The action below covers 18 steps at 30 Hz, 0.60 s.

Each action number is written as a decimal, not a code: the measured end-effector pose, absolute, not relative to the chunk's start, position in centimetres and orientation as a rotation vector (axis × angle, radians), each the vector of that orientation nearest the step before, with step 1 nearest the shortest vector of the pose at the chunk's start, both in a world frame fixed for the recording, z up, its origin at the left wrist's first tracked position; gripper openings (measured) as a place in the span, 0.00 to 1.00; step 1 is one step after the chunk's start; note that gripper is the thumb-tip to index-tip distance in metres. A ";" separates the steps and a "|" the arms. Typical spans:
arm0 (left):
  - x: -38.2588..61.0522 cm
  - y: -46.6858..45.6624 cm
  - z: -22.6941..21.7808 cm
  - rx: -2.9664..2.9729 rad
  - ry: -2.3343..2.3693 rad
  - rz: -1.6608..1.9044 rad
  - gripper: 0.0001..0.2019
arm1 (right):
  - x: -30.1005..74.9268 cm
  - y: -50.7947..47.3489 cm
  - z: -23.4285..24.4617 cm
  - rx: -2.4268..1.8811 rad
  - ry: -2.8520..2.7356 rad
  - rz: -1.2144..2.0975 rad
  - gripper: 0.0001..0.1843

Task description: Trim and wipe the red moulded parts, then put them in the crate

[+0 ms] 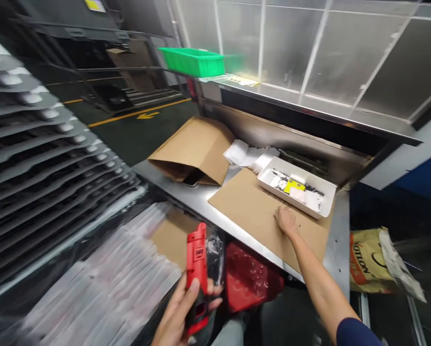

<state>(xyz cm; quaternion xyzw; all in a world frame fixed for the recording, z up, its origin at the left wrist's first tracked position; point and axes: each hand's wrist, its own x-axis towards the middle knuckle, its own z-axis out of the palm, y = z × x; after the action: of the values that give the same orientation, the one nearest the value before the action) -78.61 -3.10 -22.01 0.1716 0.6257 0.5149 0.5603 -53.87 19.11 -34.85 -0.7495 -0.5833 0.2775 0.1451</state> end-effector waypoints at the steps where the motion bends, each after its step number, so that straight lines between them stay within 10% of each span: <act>1: -78.6 -3.0 -21.9 0.216 1.355 1.216 0.14 | -54.1 19.1 -35.0 -2.147 -1.698 0.810 0.14; 11: -75.4 -2.1 -22.2 0.022 0.866 1.159 0.26 | -50.7 6.7 -29.8 -1.630 -1.534 1.000 0.36; 18: -70.2 -3.3 -21.0 0.070 0.635 1.011 0.34 | -52.5 -7.9 -21.6 -1.203 -1.076 0.967 0.18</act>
<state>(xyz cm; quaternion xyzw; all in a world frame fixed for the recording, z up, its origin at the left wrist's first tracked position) -70.20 -3.31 -21.00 0.0331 0.2991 0.4760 0.8264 -52.51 -7.94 -21.61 -0.5168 -0.4620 0.4153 0.5891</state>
